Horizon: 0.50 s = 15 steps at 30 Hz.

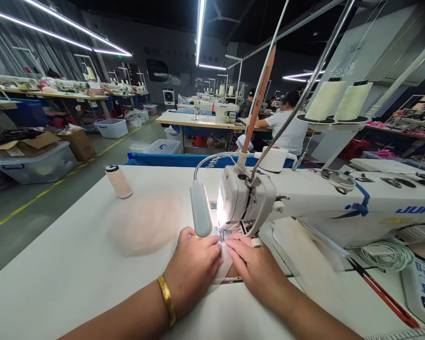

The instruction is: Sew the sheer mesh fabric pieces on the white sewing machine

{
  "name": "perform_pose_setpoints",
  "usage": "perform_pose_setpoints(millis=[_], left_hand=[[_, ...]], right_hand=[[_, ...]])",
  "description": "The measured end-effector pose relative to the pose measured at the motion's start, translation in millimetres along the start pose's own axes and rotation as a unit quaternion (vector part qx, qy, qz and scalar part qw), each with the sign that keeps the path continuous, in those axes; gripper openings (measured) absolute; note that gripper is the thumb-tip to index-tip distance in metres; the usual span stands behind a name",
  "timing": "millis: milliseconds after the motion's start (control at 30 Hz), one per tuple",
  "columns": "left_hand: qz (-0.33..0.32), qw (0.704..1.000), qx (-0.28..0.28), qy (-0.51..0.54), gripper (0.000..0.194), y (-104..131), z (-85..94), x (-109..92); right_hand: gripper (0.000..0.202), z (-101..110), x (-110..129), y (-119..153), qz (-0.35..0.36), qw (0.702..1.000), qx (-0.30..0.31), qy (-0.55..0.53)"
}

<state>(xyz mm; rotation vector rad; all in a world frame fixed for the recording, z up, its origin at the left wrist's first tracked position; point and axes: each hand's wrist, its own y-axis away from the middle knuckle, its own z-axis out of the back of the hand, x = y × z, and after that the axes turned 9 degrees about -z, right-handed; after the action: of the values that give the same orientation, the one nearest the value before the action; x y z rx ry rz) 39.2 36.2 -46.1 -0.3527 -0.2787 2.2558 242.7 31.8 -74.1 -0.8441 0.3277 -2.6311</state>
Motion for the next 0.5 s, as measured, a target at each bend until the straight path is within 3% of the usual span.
perform_pose_setpoints(millis=[300,500], left_hand=[[0.011,1.0,-0.004,0.007,0.025,-0.1,-2.2,-0.2],[0.038,0.996,0.066,0.052,0.014,1.1,17.9,-7.1]], right_hand=[[0.031,1.5,1.3,0.7,0.02,0.999,-0.004,0.031],[0.036,6.8,3.7,6.9,0.083,0.996,0.007,0.021]])
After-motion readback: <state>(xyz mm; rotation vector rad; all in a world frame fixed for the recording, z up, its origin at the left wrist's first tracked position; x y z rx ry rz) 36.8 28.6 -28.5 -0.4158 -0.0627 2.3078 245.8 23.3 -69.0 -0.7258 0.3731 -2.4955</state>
